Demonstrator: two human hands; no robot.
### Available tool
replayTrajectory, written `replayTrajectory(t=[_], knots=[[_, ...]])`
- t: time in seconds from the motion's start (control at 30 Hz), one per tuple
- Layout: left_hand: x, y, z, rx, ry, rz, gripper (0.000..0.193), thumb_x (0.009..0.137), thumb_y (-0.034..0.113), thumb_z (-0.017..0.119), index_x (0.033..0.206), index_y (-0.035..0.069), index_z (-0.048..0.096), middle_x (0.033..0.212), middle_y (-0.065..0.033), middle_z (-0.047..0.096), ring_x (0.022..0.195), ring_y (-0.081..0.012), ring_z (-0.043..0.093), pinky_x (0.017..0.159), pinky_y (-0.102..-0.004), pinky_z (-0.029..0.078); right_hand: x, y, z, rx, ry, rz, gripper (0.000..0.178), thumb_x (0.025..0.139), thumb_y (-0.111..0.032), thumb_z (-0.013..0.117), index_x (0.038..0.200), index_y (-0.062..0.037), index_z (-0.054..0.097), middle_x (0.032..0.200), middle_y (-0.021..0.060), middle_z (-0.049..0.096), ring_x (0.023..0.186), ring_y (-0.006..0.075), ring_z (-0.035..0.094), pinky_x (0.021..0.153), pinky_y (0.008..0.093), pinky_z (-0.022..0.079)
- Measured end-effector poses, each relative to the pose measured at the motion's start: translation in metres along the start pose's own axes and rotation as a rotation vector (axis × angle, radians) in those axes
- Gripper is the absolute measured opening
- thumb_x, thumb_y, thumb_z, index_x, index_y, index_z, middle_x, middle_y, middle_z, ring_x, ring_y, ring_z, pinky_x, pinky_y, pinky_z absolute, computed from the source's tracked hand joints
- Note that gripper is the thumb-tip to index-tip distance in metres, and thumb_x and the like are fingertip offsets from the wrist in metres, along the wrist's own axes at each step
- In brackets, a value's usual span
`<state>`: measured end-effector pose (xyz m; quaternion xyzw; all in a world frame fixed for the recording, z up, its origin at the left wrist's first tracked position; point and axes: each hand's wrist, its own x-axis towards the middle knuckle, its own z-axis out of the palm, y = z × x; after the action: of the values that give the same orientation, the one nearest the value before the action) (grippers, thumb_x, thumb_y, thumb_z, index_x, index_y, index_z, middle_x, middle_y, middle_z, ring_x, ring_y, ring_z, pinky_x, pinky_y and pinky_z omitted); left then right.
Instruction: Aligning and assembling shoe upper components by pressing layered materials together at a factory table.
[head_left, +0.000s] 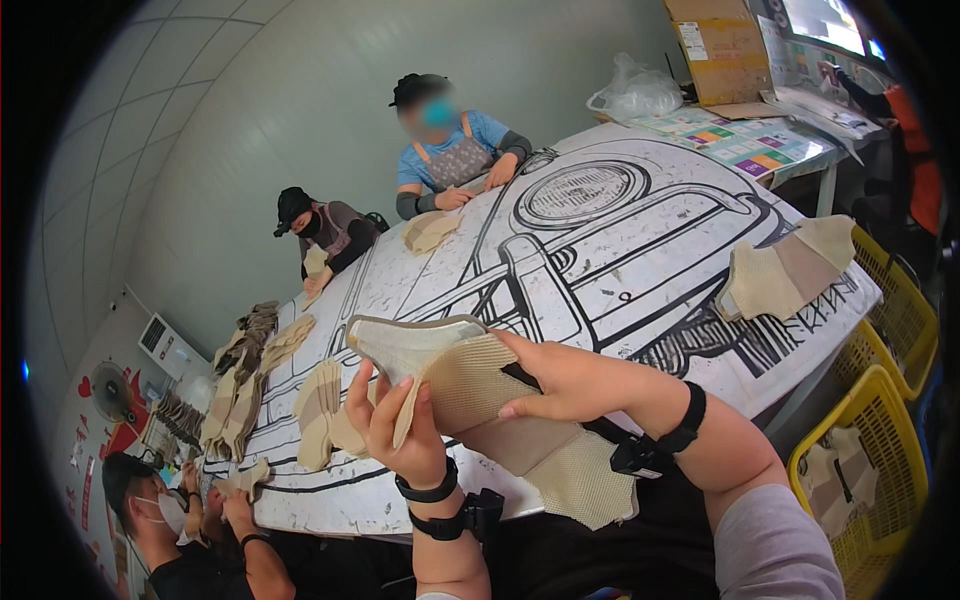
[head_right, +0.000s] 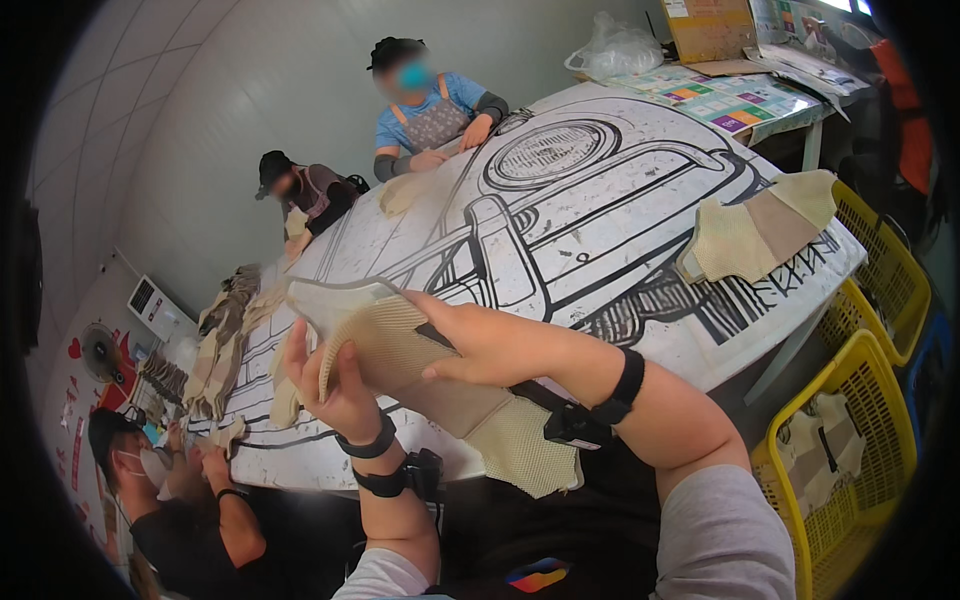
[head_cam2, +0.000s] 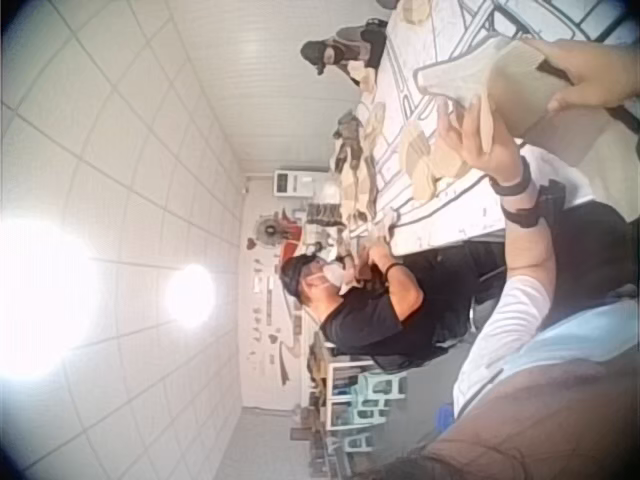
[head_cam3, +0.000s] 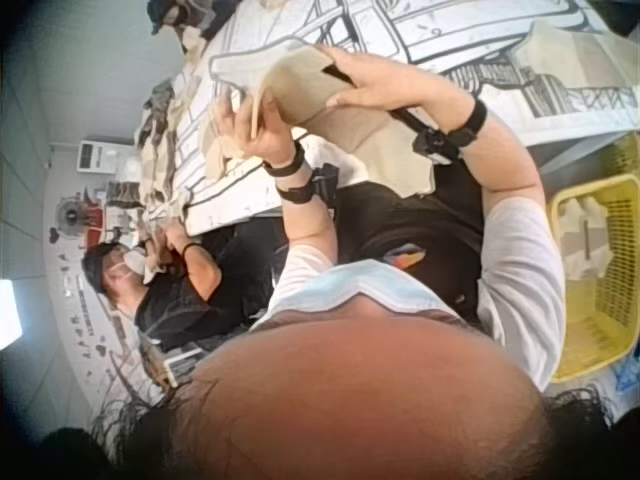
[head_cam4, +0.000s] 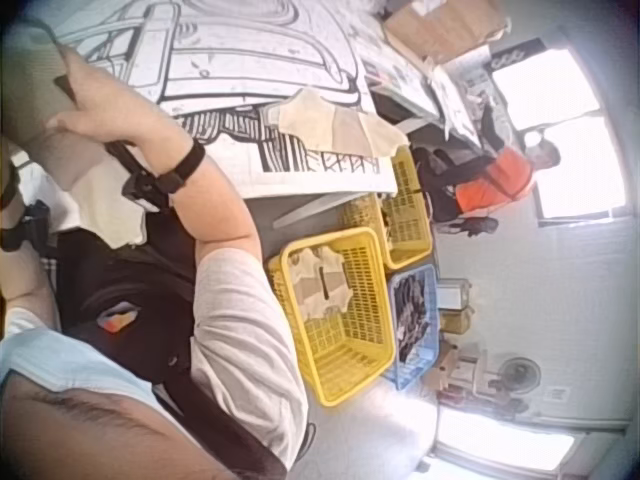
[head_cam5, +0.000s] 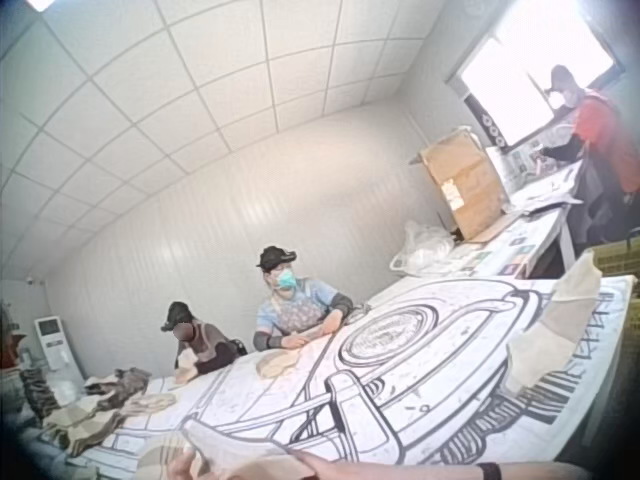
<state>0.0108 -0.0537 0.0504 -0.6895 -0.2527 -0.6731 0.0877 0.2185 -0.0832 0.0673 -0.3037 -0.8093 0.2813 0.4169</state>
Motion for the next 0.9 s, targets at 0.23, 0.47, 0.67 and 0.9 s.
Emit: replayTrajectory(t=[0.23, 0.47, 0.67, 0.9], knots=[[-0.003, 0.0, -0.001, -0.065, -0.03, 0.02, 0.018, 0.076, 0.004, 0.07, 0.093, 0.005, 0.065, 0.123, -0.0144, 0.047, 0.118, -0.0304, 0.045, 0.098, -0.0456, 0.041, 0.0, 0.0, 0.005, 0.161, 0.139, -0.052, 0.062, 0.08, -0.033, 0.068, 0.124, 0.0018, 0.042, 0.076, 0.014, 0.064, 0.064, 0.0202, 0.061, 0.06, 0.0284, 0.047], [-0.005, 0.0, -0.003, -0.075, -0.004, 0.147, 0.018, 0.08, 0.013, 0.068, 0.094, 0.006, 0.06, 0.127, -0.0167, 0.047, 0.115, -0.0324, 0.046, 0.099, -0.0441, 0.035, -0.005, -0.024, 0.008, -0.007, 0.262, -0.021, 0.042, 0.083, -0.041, 0.061, 0.092, 0.0007, 0.058, 0.072, 0.0156, 0.06, 0.065, 0.0282, 0.059, 0.06, 0.0326, 0.047], [-0.009, 0.005, 0.007, -0.621, 0.232, -0.261, 0.108, 0.064, 0.041, 0.081, 0.141, 0.009, 0.012, 0.128, -0.0186, 0.041, 0.114, -0.0293, 0.045, 0.098, -0.0414, 0.037, -0.012, -0.027, 0.017, -0.17, 0.299, -0.169, 0.033, 0.084, -0.035, 0.061, 0.092, -0.0026, 0.06, 0.07, 0.0135, 0.059, 0.061, 0.0289, 0.059, 0.056, 0.0339, 0.047], [-0.039, -0.024, -0.02, -1.058, -0.308, -0.572, 0.072, 0.079, 0.038, 0.067, 0.132, 0.005, 0.032, 0.1, -0.0198, 0.061, 0.09, -0.0345, 0.061, 0.08, -0.044, 0.051, -0.019, -0.044, 0.012, -0.18, 0.113, -0.184, 0.052, 0.076, -0.021, 0.066, 0.125, -0.014, 0.052, 0.073, 0.01, 0.059, 0.066, 0.0276, 0.059, 0.063, 0.0356, 0.048]])
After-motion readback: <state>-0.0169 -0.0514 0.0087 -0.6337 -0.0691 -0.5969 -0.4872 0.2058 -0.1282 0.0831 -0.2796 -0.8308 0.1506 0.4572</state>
